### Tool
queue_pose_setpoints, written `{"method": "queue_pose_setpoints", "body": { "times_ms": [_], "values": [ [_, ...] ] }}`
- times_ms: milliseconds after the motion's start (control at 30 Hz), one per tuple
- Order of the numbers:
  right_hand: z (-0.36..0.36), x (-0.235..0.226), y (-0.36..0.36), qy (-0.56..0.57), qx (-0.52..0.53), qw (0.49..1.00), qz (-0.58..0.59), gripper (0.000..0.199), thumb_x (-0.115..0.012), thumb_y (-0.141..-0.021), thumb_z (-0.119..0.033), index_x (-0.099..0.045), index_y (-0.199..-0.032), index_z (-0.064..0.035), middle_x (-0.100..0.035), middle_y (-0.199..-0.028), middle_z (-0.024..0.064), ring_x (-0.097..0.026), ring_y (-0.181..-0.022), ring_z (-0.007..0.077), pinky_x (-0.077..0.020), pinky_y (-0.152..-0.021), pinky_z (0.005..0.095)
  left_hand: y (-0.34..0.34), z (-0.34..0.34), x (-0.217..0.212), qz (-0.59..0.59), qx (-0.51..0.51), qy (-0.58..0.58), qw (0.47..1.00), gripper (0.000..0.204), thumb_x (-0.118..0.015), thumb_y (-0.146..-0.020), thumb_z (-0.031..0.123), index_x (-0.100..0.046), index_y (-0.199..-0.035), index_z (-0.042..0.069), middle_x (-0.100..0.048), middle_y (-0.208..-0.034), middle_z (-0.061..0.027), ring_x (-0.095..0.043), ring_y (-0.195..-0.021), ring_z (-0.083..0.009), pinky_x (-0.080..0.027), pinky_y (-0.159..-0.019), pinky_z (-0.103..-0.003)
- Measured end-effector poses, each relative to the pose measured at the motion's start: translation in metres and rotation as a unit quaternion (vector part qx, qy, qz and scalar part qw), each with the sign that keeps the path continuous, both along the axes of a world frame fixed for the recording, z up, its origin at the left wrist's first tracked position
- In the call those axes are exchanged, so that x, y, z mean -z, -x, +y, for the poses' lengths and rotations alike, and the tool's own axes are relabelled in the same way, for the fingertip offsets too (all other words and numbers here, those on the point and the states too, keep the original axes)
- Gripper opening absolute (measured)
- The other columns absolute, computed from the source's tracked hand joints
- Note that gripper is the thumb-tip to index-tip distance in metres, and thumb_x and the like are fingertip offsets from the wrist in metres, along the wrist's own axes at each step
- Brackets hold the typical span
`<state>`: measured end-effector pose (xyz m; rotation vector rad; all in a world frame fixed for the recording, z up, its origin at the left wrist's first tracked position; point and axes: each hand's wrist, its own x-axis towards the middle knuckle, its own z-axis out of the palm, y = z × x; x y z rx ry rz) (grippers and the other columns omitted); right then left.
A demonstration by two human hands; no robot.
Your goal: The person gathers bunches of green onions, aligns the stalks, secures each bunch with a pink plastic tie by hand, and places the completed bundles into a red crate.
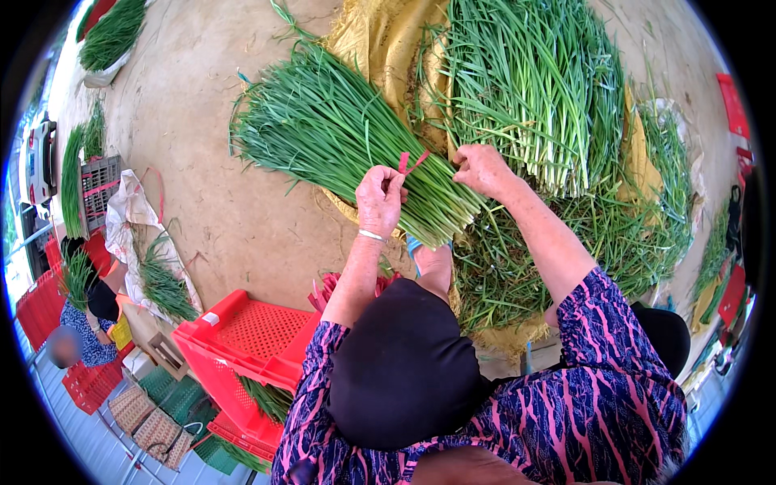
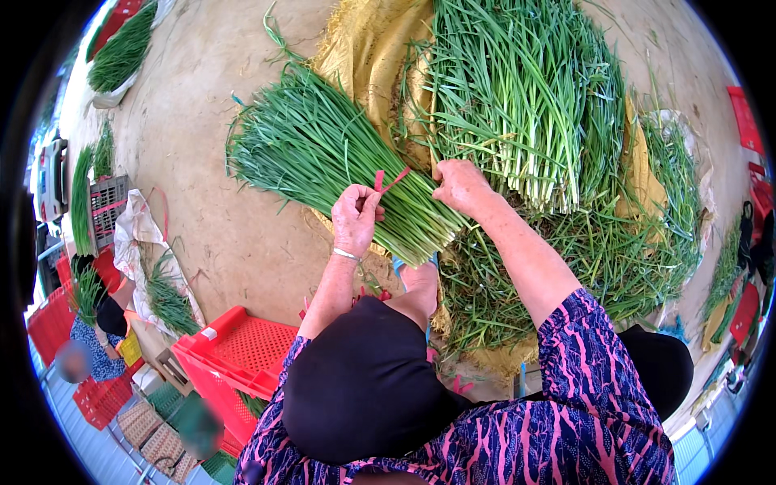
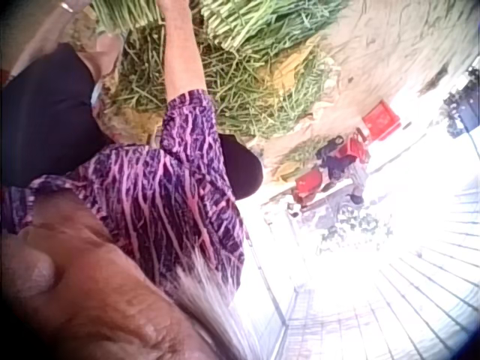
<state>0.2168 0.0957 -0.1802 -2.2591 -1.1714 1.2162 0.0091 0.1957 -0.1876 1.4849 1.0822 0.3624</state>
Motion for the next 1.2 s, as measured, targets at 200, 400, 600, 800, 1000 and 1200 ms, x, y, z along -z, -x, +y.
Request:
{"method": "queue_pose_setpoints", "body": {
  "times_ms": [200,400,600,800,1000,1200],
  "values": [
    [0.005,0.008,0.013,0.031,0.029,0.999,0.007,0.029,-0.068,-0.071,-0.012,-0.069,-0.099,-0.0036,-0.070,-0.086,0.0160,-0.067,-0.085,0.0308,-0.0527,-0.083,0.0393,0.005,0.000,0.000,-0.011,-0.001,-0.016,1.000,0.010,-0.060,-0.091,0.006,-0.056,-0.084,0.000,-0.063,-0.067,-0.0045,-0.062,-0.057,-0.0109,-0.053,-0.054,-0.025],
    [0.010,0.016,0.023,-0.033,0.059,0.998,-0.001,0.028,-0.068,-0.074,-0.016,-0.071,-0.098,-0.0034,-0.070,-0.091,0.0158,-0.068,-0.086,0.0305,-0.0530,-0.081,0.0397,0.008,0.000,0.001,-0.018,0.009,-0.020,1.000,0.011,-0.061,-0.091,0.006,-0.056,-0.084,0.000,-0.063,-0.070,-0.0043,-0.062,-0.060,-0.0103,-0.053,-0.057,-0.024],
    [0.005,0.044,0.029,-0.056,0.129,0.978,0.153,0.032,-0.071,-0.076,-0.019,-0.070,-0.103,-0.0020,-0.070,-0.091,0.0151,-0.067,-0.085,0.0281,-0.0514,-0.081,0.0362,0.002,-0.001,-0.002,-0.037,0.008,0.000,0.999,0.008,-0.063,-0.089,0.005,-0.058,-0.085,0.000,-0.061,-0.074,-0.0034,-0.060,-0.061,-0.0091,-0.053,-0.059,-0.024],
    [0.015,0.047,0.018,-0.138,-0.026,0.987,0.077,0.029,-0.069,-0.076,-0.017,-0.071,-0.102,-0.0054,-0.066,-0.091,0.0168,-0.064,-0.088,0.0296,-0.0500,-0.080,0.0375,0.006,-0.004,0.001,-0.010,0.024,-0.001,1.000,0.006,-0.065,-0.087,0.003,-0.060,-0.083,0.000,-0.058,-0.075,-0.0019,-0.059,-0.062,-0.0082,-0.052,-0.058,-0.023],
    [0.021,0.050,0.021,-0.182,-0.061,0.981,0.004,0.027,-0.070,-0.076,-0.014,-0.072,-0.102,-0.0080,-0.063,-0.091,0.0161,-0.061,-0.086,0.0345,-0.0497,-0.080,0.0399,0.010,-0.003,0.004,-0.042,0.040,0.023,0.998,0.007,-0.064,-0.087,0.003,-0.060,-0.083,0.000,-0.057,-0.075,-0.0011,-0.058,-0.062,-0.0083,-0.052,-0.059,-0.024],
    [0.014,0.058,0.028,-0.140,0.098,0.968,0.182,0.031,-0.068,-0.077,-0.010,-0.070,-0.108,-0.0066,-0.065,-0.097,0.0166,-0.065,-0.081,0.0261,-0.0513,-0.078,0.0348,0.009,-0.004,0.006,-0.064,0.015,0.055,0.996,0.007,-0.064,-0.089,0.005,-0.061,-0.086,0.000,-0.060,-0.076,-0.0009,-0.058,-0.064,-0.0078,-0.052,-0.061,-0.024]
  ]
}}
